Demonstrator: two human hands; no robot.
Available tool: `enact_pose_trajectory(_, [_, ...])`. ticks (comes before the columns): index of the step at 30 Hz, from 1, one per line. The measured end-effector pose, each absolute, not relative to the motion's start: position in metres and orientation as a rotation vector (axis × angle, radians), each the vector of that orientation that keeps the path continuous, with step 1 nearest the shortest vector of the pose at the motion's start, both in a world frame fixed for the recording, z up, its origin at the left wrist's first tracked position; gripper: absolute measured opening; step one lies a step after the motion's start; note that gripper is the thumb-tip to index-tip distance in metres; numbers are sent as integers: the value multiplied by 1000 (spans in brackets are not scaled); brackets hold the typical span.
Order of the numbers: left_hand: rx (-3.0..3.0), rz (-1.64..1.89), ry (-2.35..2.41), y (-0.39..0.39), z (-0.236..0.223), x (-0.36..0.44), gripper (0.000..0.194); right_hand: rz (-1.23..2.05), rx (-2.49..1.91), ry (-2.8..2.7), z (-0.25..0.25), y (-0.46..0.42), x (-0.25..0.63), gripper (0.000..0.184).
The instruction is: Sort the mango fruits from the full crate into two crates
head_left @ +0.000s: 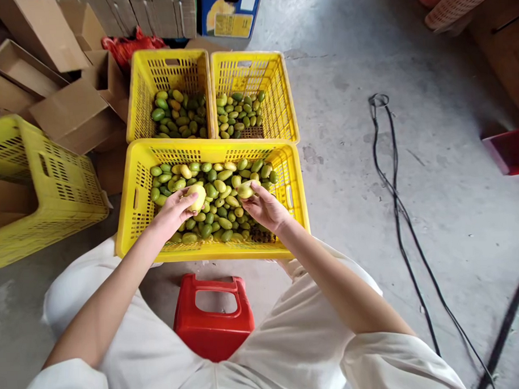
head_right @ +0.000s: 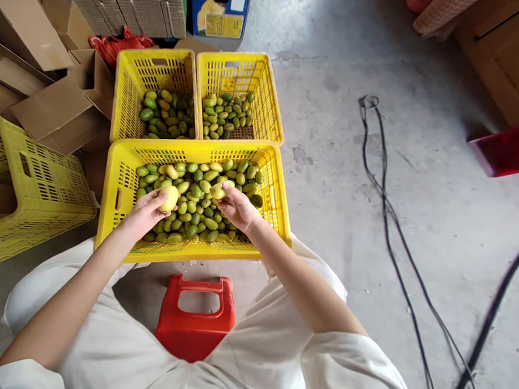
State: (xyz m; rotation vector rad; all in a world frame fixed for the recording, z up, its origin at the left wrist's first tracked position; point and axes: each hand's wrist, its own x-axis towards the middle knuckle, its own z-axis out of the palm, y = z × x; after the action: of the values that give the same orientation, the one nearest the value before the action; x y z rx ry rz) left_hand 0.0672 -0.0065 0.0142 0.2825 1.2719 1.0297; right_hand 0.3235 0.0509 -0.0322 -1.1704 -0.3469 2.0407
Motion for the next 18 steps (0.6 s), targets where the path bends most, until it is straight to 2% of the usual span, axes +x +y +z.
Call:
enact_pose_trajectory(3, [249,1091,1285,-7,11,67,16,2048,-1161,-373,-31,51,326,40])
enact_pose_trajectory(5, [196,1135,1279,-6,11,65,12,2067,-1143,-360,-29,51,328,38])
enact_pose_trajectory(10, [210,1170,1240,-3,11,61,28,2114,-1053,-275,-22,52,327,31])
enact_pose_trajectory(18, [264,1194,1169,-7,-4,63,53,2014,-986,-307,-22,52,325,25])
